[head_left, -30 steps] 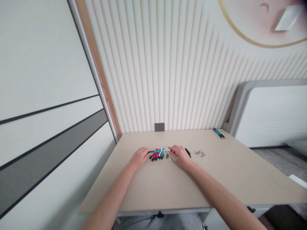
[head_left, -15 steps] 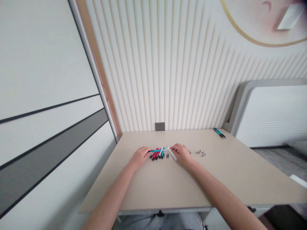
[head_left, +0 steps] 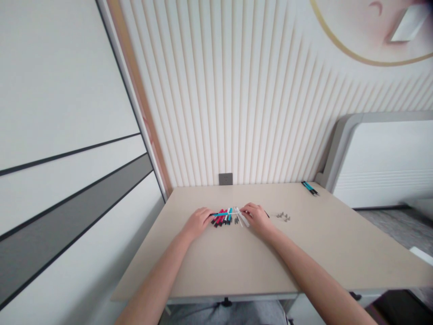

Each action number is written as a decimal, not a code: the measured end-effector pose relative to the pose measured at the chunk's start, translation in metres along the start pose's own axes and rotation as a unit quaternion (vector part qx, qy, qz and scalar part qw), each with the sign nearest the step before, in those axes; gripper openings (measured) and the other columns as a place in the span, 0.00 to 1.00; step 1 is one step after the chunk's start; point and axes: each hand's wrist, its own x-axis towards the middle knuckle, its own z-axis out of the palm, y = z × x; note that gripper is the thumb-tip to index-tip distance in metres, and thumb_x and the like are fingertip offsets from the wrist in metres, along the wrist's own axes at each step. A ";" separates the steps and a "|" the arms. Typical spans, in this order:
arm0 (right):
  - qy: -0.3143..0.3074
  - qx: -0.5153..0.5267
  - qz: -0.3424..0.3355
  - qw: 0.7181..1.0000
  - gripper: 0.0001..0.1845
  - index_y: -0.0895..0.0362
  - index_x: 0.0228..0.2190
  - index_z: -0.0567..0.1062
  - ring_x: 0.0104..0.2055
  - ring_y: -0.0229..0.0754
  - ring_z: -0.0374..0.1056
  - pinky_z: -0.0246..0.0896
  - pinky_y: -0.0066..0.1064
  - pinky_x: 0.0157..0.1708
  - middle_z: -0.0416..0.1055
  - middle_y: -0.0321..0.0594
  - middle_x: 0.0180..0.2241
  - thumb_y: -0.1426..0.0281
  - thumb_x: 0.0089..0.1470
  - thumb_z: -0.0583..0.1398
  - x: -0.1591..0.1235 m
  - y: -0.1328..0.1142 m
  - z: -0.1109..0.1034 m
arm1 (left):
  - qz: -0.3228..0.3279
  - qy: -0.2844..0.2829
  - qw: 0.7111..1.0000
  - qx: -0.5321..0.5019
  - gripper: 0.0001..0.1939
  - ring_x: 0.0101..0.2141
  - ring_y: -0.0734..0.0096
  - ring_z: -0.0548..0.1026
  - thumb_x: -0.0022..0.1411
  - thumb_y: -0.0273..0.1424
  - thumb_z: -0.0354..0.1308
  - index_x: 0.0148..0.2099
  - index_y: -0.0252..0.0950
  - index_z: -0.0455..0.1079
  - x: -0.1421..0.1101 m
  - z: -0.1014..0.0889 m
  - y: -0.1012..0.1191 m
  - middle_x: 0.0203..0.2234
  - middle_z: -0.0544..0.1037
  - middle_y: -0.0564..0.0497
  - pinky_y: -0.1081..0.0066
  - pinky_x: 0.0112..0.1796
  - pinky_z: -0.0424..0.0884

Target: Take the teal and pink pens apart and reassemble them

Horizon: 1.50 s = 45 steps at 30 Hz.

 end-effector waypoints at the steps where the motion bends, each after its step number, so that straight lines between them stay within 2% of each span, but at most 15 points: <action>1: -0.002 0.000 0.000 1.000 0.12 0.53 0.38 0.77 0.41 0.42 0.70 0.57 0.34 0.45 0.75 0.41 0.40 0.67 0.62 0.54 0.000 0.000 0.000 | 0.001 -0.001 1.000 0.001 0.12 0.39 0.67 0.73 0.70 0.35 0.48 0.49 0.39 0.70 0.000 0.000 0.000 0.38 0.77 0.49 0.66 0.43 0.68; 16: -0.003 0.007 -0.020 1.000 0.08 0.52 0.37 0.77 0.41 0.40 0.70 0.56 0.33 0.43 0.75 0.38 0.38 0.70 0.60 0.57 0.000 -0.001 0.005 | 0.006 -0.011 1.000 0.026 0.12 0.40 0.66 0.73 0.70 0.35 0.48 0.48 0.39 0.70 0.000 0.002 0.000 0.37 0.77 0.49 0.66 0.43 0.68; 25: 0.010 -0.008 -0.066 0.998 0.12 0.51 0.46 0.74 0.42 0.45 0.68 0.55 0.38 0.44 0.77 0.41 0.37 0.67 0.60 0.58 -0.003 -0.014 0.007 | 0.033 -0.022 0.999 0.033 0.11 0.38 0.66 0.73 0.70 0.35 0.49 0.47 0.38 0.70 -0.001 0.005 0.001 0.38 0.76 0.48 0.65 0.42 0.69; 31: 0.026 -0.003 -0.072 0.997 0.14 0.50 0.48 0.73 0.41 0.44 0.70 0.55 0.39 0.47 0.77 0.42 0.39 0.64 0.64 0.53 -0.001 -0.014 0.006 | 0.014 -0.016 1.000 0.017 0.11 0.39 0.66 0.73 0.70 0.34 0.48 0.48 0.38 0.70 0.000 0.002 0.002 0.37 0.76 0.48 0.65 0.43 0.68; 33: 0.061 -0.008 -0.042 0.997 0.15 0.52 0.48 0.73 0.44 0.44 0.69 0.55 0.39 0.48 0.76 0.43 0.42 0.66 0.65 0.51 0.000 -0.006 0.002 | 0.006 -0.004 1.000 0.002 0.11 0.39 0.66 0.73 0.70 0.35 0.48 0.48 0.39 0.70 0.000 0.001 0.002 0.37 0.76 0.48 0.66 0.43 0.69; 36: 0.121 -0.038 0.062 0.990 0.16 0.54 0.45 0.75 0.47 0.45 0.69 0.56 0.38 0.49 0.75 0.44 0.44 0.68 0.63 0.50 0.002 0.017 -0.007 | -0.021 0.034 0.999 -0.010 0.11 0.40 0.66 0.73 0.70 0.35 0.48 0.48 0.39 0.70 0.001 -0.001 -0.001 0.37 0.76 0.49 0.66 0.43 0.69; 38: 0.112 -0.070 0.129 0.983 0.16 0.54 0.43 0.76 0.47 0.45 0.69 0.57 0.37 0.49 0.75 0.43 0.44 0.69 0.61 0.51 0.001 0.035 -0.015 | -0.034 0.055 0.998 -0.011 0.11 0.40 0.66 0.73 0.70 0.34 0.48 0.47 0.39 0.70 0.000 -0.003 -0.004 0.37 0.75 0.49 0.65 0.44 0.69; 41: 0.096 -0.090 0.161 0.978 0.15 0.56 0.40 0.78 0.47 0.46 0.68 0.57 0.37 0.49 0.76 0.44 0.42 0.71 0.58 0.52 -0.002 0.053 -0.023 | -0.048 0.078 0.996 -0.013 0.10 0.40 0.65 0.73 0.69 0.33 0.49 0.45 0.39 0.70 -0.003 -0.007 -0.011 0.37 0.75 0.49 0.64 0.44 0.69; 45: 0.070 -0.100 0.166 0.979 0.14 0.54 0.38 0.79 0.47 0.47 0.68 0.55 0.37 0.49 0.76 0.42 0.41 0.70 0.57 0.54 -0.006 0.051 -0.022 | -0.070 0.119 0.990 -0.018 0.09 0.40 0.63 0.73 0.68 0.33 0.50 0.44 0.38 0.69 -0.007 -0.012 -0.022 0.37 0.75 0.48 0.63 0.44 0.70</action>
